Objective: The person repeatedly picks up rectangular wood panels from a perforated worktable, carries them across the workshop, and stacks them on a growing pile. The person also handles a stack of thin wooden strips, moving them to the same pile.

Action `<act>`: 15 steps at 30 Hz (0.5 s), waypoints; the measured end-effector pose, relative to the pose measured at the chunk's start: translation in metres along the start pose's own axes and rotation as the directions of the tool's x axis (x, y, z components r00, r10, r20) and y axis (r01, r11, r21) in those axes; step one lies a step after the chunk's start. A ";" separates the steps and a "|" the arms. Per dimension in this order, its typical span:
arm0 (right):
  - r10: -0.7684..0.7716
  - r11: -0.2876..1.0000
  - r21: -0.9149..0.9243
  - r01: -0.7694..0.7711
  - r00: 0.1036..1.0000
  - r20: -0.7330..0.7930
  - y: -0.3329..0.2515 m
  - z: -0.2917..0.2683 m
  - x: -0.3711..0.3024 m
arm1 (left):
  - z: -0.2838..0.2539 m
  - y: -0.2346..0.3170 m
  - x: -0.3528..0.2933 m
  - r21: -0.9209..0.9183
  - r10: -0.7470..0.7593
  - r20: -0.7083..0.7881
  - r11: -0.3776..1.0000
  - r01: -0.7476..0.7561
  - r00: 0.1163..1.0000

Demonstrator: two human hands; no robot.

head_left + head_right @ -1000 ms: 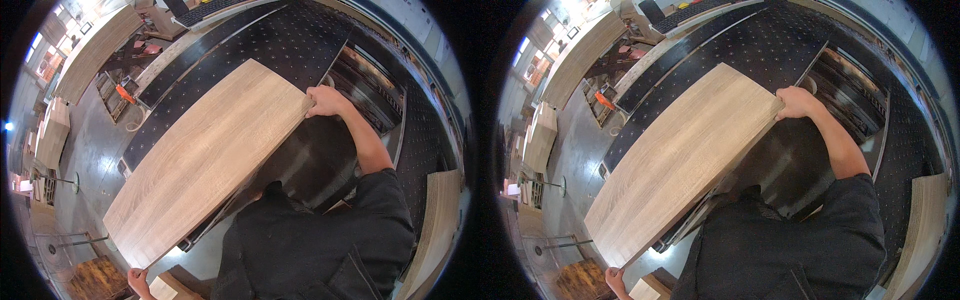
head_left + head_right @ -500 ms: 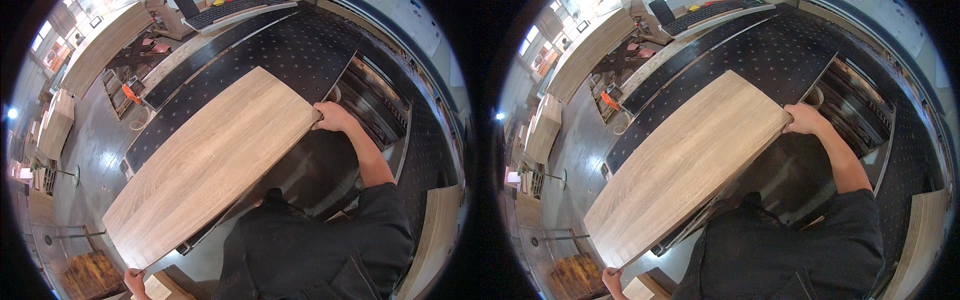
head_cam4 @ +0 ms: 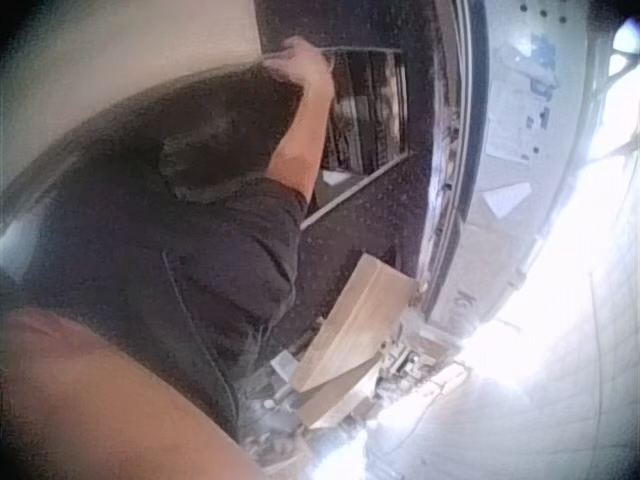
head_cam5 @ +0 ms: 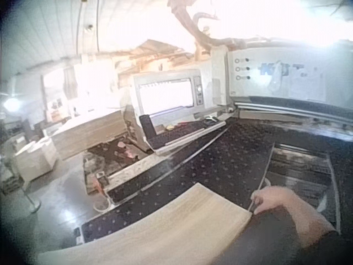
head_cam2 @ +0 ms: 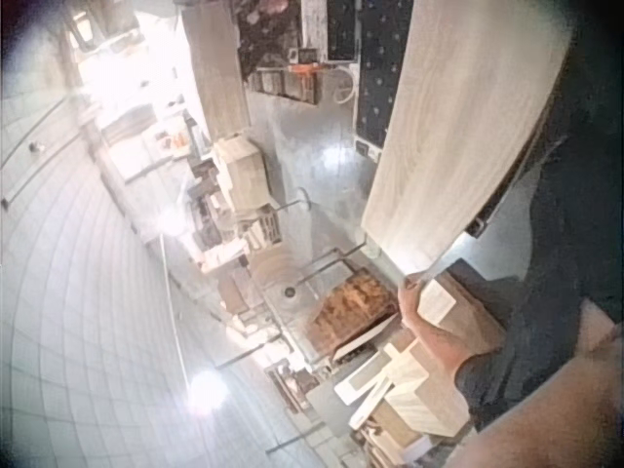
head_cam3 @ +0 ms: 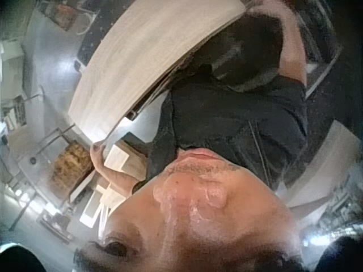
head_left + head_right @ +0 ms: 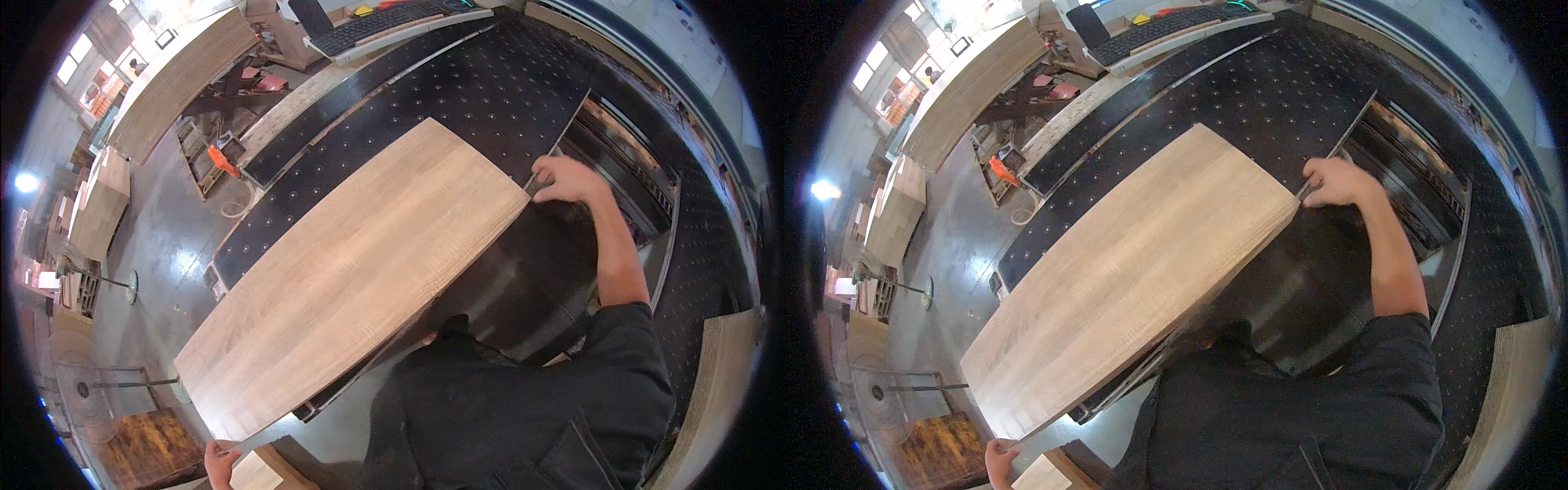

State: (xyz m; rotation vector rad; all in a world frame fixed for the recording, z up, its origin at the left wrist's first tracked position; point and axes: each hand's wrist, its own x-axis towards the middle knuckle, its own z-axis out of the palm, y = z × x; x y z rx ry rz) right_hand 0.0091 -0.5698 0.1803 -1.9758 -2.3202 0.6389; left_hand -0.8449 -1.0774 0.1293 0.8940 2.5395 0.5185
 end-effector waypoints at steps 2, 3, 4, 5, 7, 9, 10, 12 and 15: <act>0.049 0.999 0.025 -0.047 0.995 -0.084 0.010 -0.017 0.009 | -0.009 -0.015 0.012 -0.161 -0.010 -0.036 0.987 0.004 0.999; 0.030 0.996 0.086 -0.020 0.994 -0.107 0.009 -0.017 0.020 | -0.016 -0.021 0.017 -0.207 -0.005 0.057 0.978 0.016 0.998; 0.012 0.989 0.145 0.007 0.992 -0.129 0.006 -0.013 0.033 | -0.016 -0.024 0.027 -0.245 -0.046 0.058 0.968 0.059 0.997; -0.014 0.974 0.222 0.046 0.989 -0.148 0.001 -0.007 0.046 | -0.017 -0.025 0.035 -0.281 -0.088 0.062 0.954 0.102 0.994; -0.061 0.940 0.324 0.106 0.988 -0.145 -0.021 0.018 0.083 | -0.011 -0.026 0.047 -0.315 -0.126 0.096 0.937 0.150 0.987; -0.067 0.961 0.273 0.046 0.996 0.066 -0.042 0.029 0.116 | 0.004 -0.024 0.057 -0.373 -0.163 0.135 0.905 0.203 0.977; -0.032 0.974 0.225 0.008 0.994 0.104 -0.052 0.035 0.125 | 0.008 -0.023 0.060 -0.390 -0.195 0.159 0.888 0.243 0.968; 0.099 0.953 0.267 -0.145 0.979 0.178 -0.067 0.042 0.136 | 0.019 -0.021 0.062 -0.446 -0.223 0.118 0.859 0.252 0.968; 0.113 0.942 0.293 -0.161 0.978 0.172 -0.079 0.042 0.143 | 0.029 -0.016 0.055 -0.522 -0.263 0.129 0.802 0.291 0.956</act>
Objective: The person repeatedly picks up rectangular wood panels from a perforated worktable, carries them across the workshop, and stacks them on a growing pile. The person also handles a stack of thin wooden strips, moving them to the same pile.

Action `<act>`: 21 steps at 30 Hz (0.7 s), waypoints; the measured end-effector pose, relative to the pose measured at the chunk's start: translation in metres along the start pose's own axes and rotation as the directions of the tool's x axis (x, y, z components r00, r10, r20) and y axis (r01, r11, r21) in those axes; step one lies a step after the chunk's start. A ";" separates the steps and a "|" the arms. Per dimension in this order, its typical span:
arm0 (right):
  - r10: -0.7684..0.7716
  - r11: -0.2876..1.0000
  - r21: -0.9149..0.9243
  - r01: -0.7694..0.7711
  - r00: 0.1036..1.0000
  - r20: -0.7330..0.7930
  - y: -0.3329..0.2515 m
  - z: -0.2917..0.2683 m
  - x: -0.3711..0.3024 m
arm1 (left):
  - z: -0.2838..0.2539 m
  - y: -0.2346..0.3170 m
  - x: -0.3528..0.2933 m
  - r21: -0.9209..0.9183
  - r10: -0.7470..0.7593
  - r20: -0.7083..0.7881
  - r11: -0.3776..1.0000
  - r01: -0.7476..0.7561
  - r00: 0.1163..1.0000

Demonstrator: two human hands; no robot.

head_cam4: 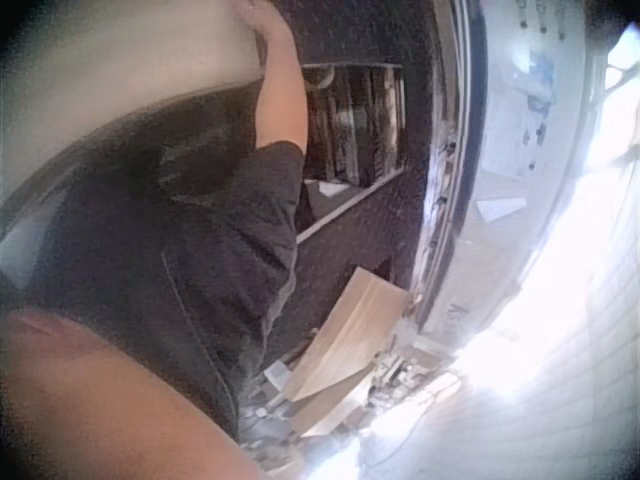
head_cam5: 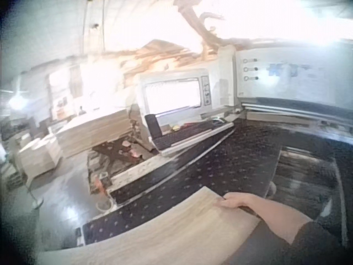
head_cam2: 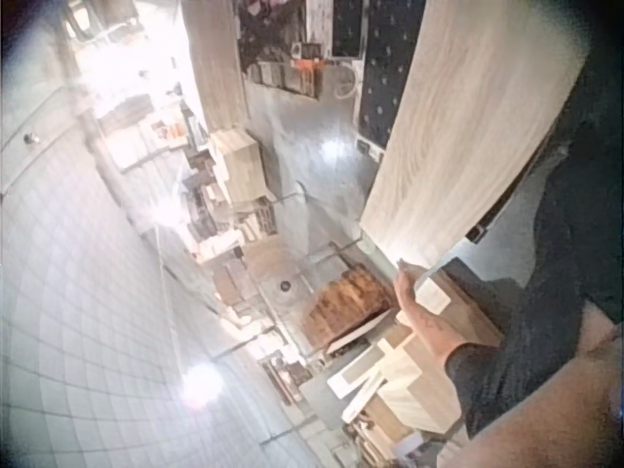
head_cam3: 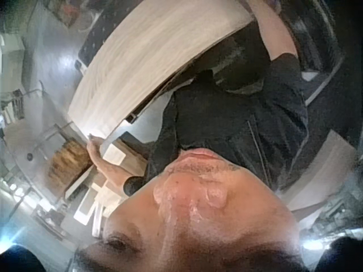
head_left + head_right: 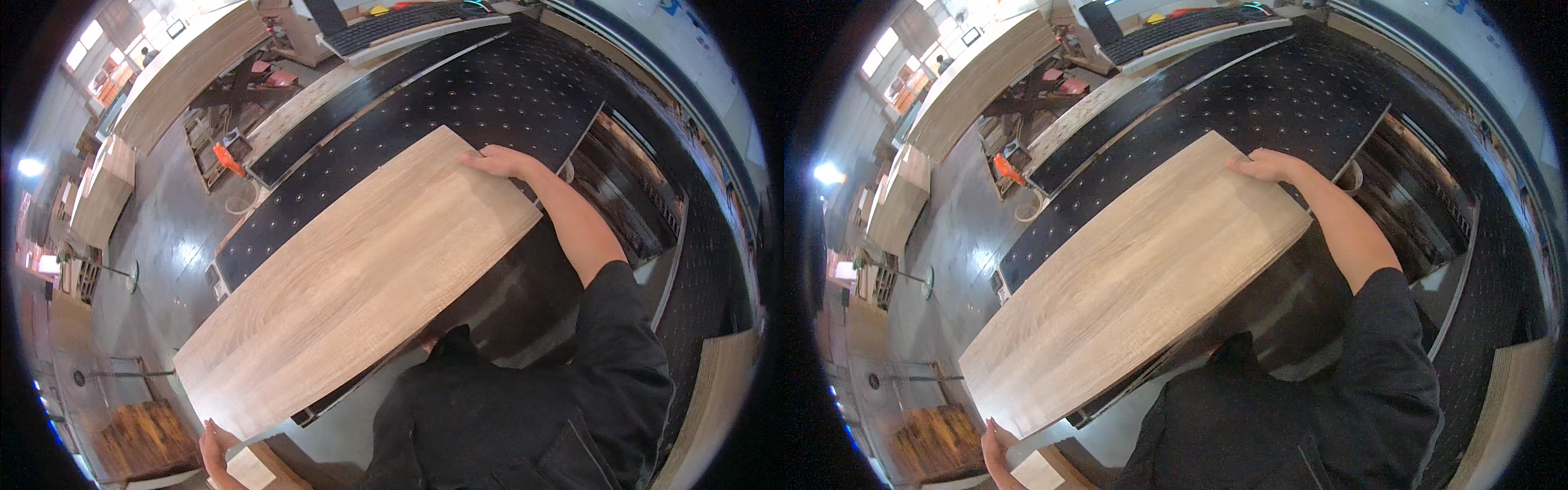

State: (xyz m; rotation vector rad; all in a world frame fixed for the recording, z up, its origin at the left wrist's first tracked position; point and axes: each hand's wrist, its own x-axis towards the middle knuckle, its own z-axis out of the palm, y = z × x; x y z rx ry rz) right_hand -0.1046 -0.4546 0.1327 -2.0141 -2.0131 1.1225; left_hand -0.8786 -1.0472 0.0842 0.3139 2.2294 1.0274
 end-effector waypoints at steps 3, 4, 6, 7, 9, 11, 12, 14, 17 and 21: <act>-0.041 0.998 -0.041 0.041 0.999 0.007 0.000 0.004 0.007 | 0.003 0.009 -0.011 0.057 -0.018 -0.015 0.998 0.019 1.000; -0.050 0.998 -0.036 0.050 0.999 -0.003 0.001 0.006 0.011 | 0.004 0.012 -0.014 0.097 -0.008 -0.034 0.995 0.011 0.999; -0.040 0.998 -0.043 0.038 0.999 -0.031 0.006 0.012 0.019 | 0.007 0.018 -0.017 0.134 0.004 -0.040 0.991 0.001 0.999; -0.078 0.997 -0.023 0.077 0.996 -0.047 0.009 0.013 0.020 | 0.008 0.019 -0.018 0.129 0.007 -0.028 0.992 -0.003 1.000; -0.085 0.996 -0.025 0.083 0.992 -0.089 0.014 0.015 0.020 | 0.009 0.018 -0.016 0.125 0.011 -0.031 0.992 -0.007 0.999; -0.083 0.995 0.058 0.085 0.996 -0.031 0.018 0.016 0.012 | 0.010 0.015 -0.009 0.132 0.068 -0.060 0.989 -0.060 0.996; -0.082 0.991 0.108 0.081 0.997 0.006 0.020 0.017 0.005 | 0.010 0.014 -0.004 0.178 0.107 -0.095 0.980 -0.088 0.990; -0.012 0.993 0.117 0.012 1.000 0.002 0.021 0.023 -0.011 | 0.006 0.013 0.006 0.225 0.131 -0.125 0.969 -0.100 0.983; 0.046 0.986 0.166 -0.034 0.996 -0.070 0.031 0.037 -0.047 | 0.001 0.021 0.029 0.241 0.139 -0.089 0.964 -0.114 0.986; 0.130 0.958 0.269 -0.099 0.986 -0.100 0.050 0.065 -0.111 | -0.008 0.040 0.066 0.296 0.302 -0.058 0.915 -0.272 0.952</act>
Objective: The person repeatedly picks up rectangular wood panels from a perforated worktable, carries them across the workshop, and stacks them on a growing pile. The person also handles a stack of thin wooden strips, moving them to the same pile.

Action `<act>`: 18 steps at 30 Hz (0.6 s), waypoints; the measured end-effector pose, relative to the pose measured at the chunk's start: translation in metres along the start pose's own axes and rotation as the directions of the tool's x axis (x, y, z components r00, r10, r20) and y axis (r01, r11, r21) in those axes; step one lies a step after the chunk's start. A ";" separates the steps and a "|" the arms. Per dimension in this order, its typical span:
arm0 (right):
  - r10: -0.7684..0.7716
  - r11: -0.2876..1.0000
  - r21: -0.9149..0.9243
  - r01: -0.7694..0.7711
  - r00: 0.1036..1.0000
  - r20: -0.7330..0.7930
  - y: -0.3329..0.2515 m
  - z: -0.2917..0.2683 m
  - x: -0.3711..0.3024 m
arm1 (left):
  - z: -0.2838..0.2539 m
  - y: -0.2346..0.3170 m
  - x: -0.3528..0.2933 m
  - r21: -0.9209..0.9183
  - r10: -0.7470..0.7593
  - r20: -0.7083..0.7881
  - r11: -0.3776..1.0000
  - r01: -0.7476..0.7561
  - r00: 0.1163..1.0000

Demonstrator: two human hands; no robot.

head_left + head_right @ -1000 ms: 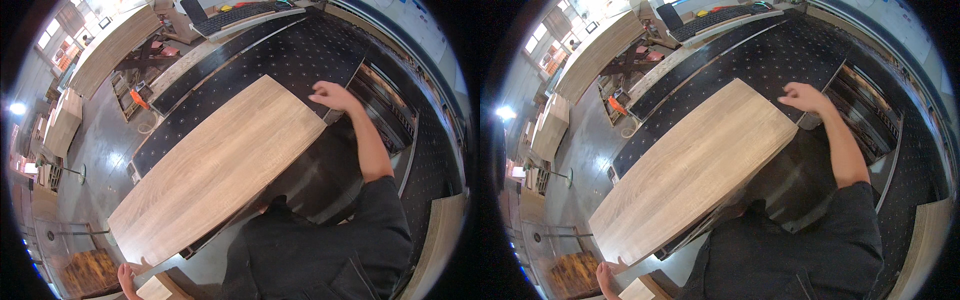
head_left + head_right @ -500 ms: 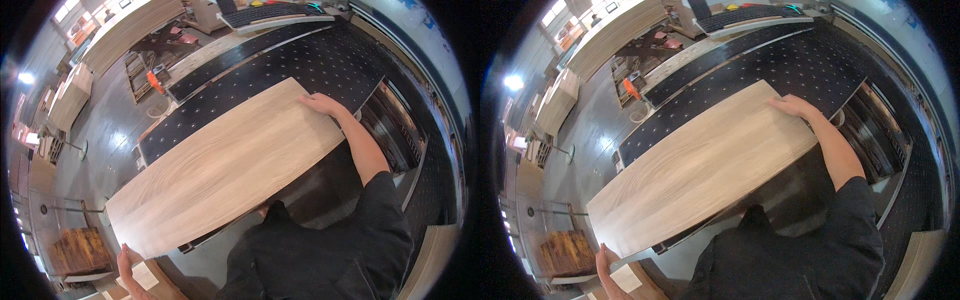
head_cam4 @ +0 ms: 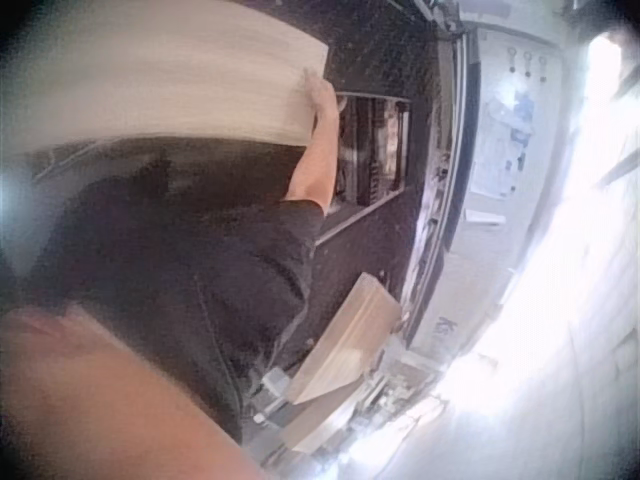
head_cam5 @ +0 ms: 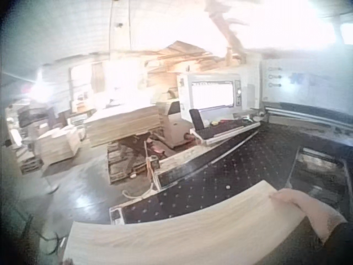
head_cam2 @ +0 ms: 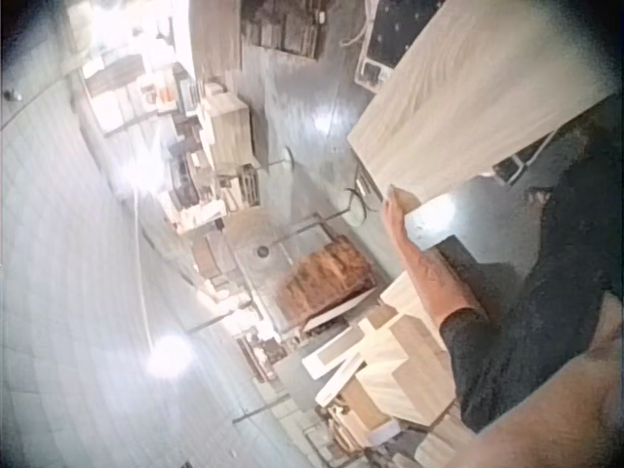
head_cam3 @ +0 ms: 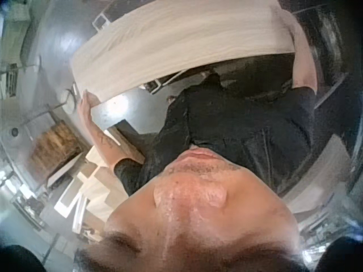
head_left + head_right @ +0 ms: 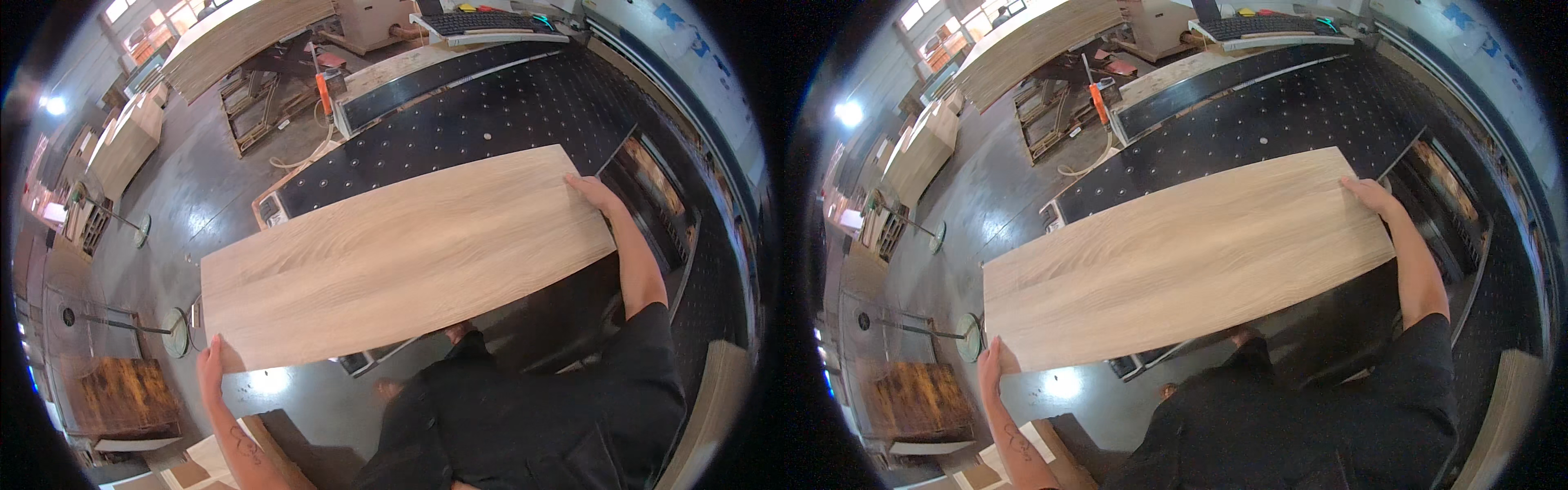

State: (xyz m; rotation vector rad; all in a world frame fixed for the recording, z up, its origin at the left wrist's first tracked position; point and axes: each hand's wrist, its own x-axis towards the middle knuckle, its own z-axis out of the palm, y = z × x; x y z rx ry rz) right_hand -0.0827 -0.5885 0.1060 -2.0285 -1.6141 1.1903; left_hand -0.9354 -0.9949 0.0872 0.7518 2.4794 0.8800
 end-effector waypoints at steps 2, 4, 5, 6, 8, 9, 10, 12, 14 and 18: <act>0.061 0.997 0.057 -0.059 0.997 -0.039 0.011 0.012 -0.034 | -0.002 0.005 0.026 0.034 0.008 0.043 0.999 -0.010 0.999; 0.138 0.987 0.097 -0.128 0.986 -0.097 0.020 0.020 -0.073 | -0.003 0.013 0.050 0.042 0.086 0.102 0.995 -0.090 0.991; 0.160 0.985 0.088 -0.148 0.977 -0.138 0.023 0.025 -0.090 | -0.002 0.018 0.063 0.033 0.115 0.130 0.992 -0.120 0.985; 0.163 0.984 0.102 -0.148 0.974 -0.155 0.024 0.029 -0.104 | -0.001 0.025 0.076 0.053 0.149 0.154 0.986 -0.159 0.977; 0.208 0.974 0.136 -0.183 0.958 -0.195 0.030 0.035 -0.130 | 0.001 0.035 0.098 0.068 0.198 0.202 0.974 -0.216 0.959; 0.220 0.969 0.160 -0.191 0.957 -0.191 0.032 0.036 -0.140 | 0.003 0.039 0.107 0.069 0.230 0.219 0.966 -0.250 0.948; 0.240 0.960 0.193 -0.205 0.953 -0.186 0.034 0.037 -0.147 | 0.003 0.041 0.117 0.070 0.200 0.257 0.972 -0.225 0.946; 0.263 0.946 0.241 -0.219 0.950 -0.170 0.039 0.041 -0.152 | 0.004 0.045 0.137 0.055 0.157 0.319 0.981 -0.184 0.935; 0.264 0.936 0.278 -0.215 0.952 -0.152 0.044 0.042 -0.150 | 0.005 0.046 0.155 0.044 0.123 0.370 0.988 -0.150 0.921; 0.226 0.901 0.406 -0.154 0.965 -0.136 0.052 0.045 -0.139 | 0.000 0.052 0.185 0.131 -0.014 0.414 0.990 -0.044 0.910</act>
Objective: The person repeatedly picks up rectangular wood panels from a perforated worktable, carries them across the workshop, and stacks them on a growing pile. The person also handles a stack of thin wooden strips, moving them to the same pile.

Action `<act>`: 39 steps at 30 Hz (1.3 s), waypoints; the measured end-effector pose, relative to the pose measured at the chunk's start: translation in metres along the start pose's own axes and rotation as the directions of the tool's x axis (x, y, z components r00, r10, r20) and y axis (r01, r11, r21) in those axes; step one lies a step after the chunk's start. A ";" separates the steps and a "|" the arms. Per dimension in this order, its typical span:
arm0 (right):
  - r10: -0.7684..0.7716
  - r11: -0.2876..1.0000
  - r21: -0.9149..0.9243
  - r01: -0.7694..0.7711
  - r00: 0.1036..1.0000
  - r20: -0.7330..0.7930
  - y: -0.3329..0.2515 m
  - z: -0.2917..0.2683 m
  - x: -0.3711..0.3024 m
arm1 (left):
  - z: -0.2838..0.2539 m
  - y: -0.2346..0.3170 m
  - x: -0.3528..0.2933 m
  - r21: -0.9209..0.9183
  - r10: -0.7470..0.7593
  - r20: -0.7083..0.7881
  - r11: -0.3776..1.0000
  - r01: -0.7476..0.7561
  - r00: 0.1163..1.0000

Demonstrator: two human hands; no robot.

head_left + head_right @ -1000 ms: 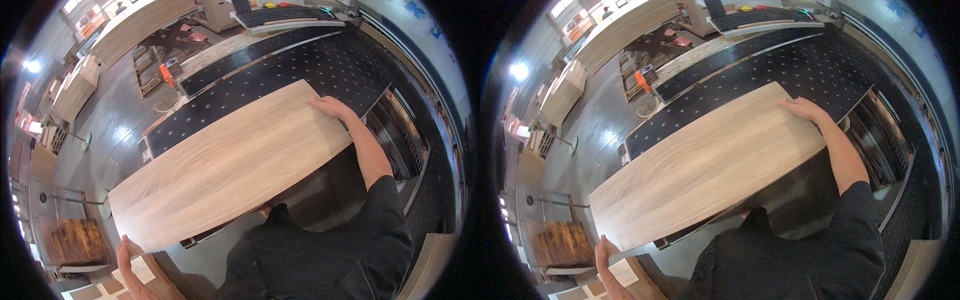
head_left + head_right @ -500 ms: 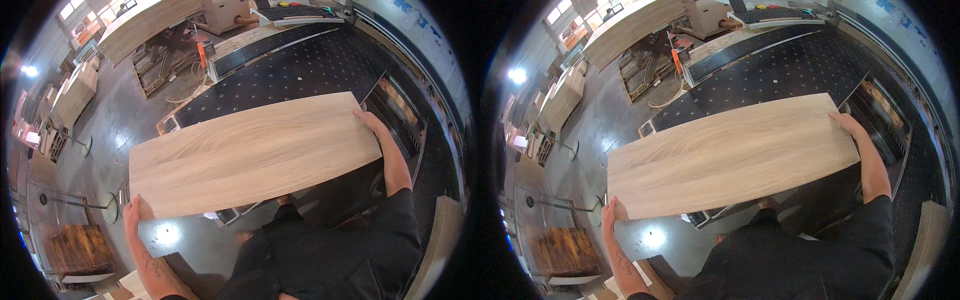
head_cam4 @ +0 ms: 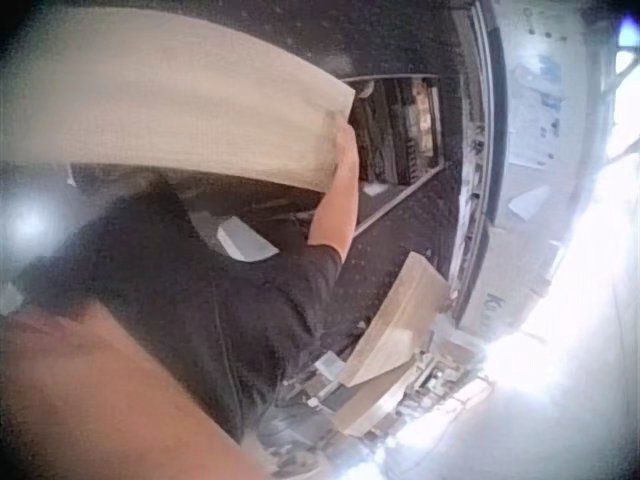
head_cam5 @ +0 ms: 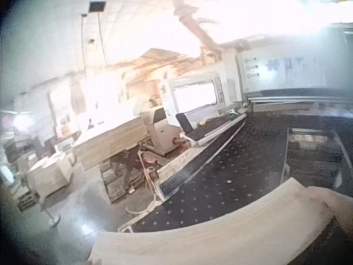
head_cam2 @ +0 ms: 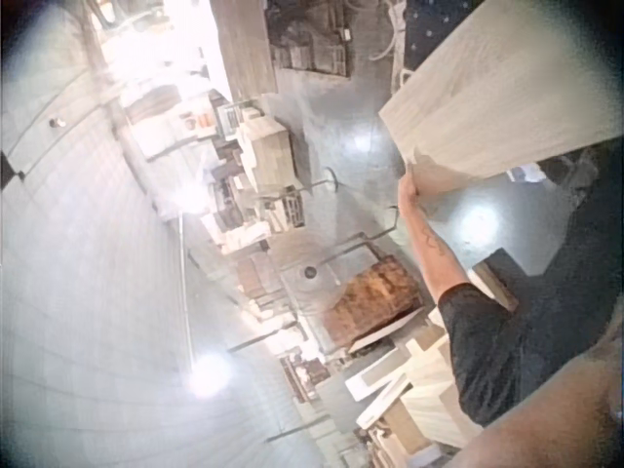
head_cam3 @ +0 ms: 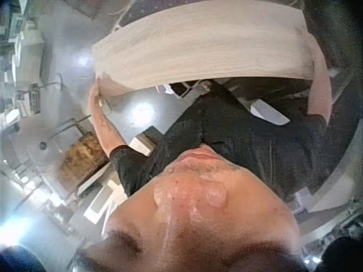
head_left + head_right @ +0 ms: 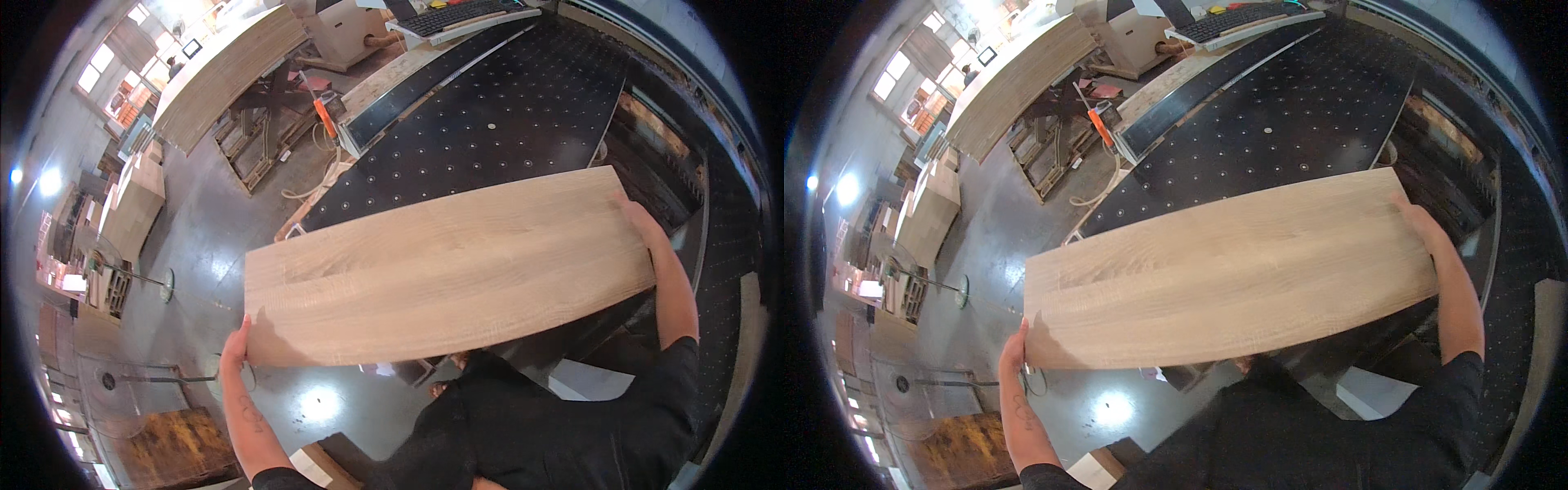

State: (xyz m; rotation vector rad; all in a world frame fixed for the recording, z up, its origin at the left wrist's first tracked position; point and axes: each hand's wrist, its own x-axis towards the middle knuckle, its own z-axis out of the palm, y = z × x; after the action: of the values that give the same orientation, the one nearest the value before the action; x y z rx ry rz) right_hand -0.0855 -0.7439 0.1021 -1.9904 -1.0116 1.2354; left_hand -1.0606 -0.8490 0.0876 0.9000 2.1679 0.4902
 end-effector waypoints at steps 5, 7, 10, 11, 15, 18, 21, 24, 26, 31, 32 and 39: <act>-0.066 0.974 0.223 0.038 0.990 0.122 0.004 -0.007 0.015 | 0.014 0.053 0.049 -0.005 -0.123 0.038 0.992 0.123 0.992; -0.086 0.946 0.325 -0.004 0.961 0.261 0.002 -0.008 0.023 | 0.024 0.077 0.060 -0.104 -0.012 0.054 0.994 0.017 0.998; -0.036 0.950 0.308 -0.049 0.964 0.263 -0.003 -0.006 0.032 | 0.029 0.107 0.064 -0.224 -0.058 0.153 0.970 0.092 0.987; -0.020 0.952 0.301 -0.062 0.965 0.261 -0.005 -0.005 0.033 | 0.031 0.112 0.063 -0.256 -0.105 0.168 0.956 0.146 0.980; 0.037 0.958 0.270 -0.098 0.974 0.222 -0.016 -0.003 0.033 | 0.035 0.109 0.060 -0.415 -0.027 0.190 0.904 0.105 0.981; 0.071 0.967 0.228 -0.114 0.980 0.188 -0.021 -0.001 0.033 | 0.035 0.092 0.067 -0.512 0.058 0.259 0.855 0.086 0.964; 0.079 0.977 0.176 -0.116 0.976 0.203 -0.025 0.002 0.038 | 0.032 0.076 0.072 -0.504 0.043 0.240 0.859 0.087 0.970; 0.073 0.978 0.174 -0.116 0.969 0.237 -0.028 0.003 0.044 | 0.031 0.067 0.068 -0.531 0.043 0.210 0.844 0.077 0.977; 0.042 0.991 0.119 -0.068 0.978 0.206 -0.027 0.004 0.047 | 0.029 0.064 0.057 -0.544 -0.034 0.233 0.824 0.159 0.972; 0.046 0.998 0.022 -0.051 0.982 0.184 -0.018 0.020 0.038 | 0.012 0.040 0.013 -0.576 -0.056 0.175 0.804 0.148 0.983; 0.058 0.997 0.035 -0.066 0.980 0.192 -0.016 0.027 0.034 | 0.006 0.030 0.003 -0.566 -0.073 0.122 0.814 0.129 0.990; -0.078 0.989 0.148 0.028 0.937 0.341 -0.023 0.082 -0.015 | -0.030 -0.098 -0.038 -0.689 -0.075 0.079 0.716 0.109 0.994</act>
State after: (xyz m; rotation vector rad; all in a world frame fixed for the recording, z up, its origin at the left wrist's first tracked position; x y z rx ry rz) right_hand -0.1717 -0.7373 0.0940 -1.6603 -1.0993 1.6175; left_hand -1.1083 -0.9452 0.0692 0.3649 1.7398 1.1263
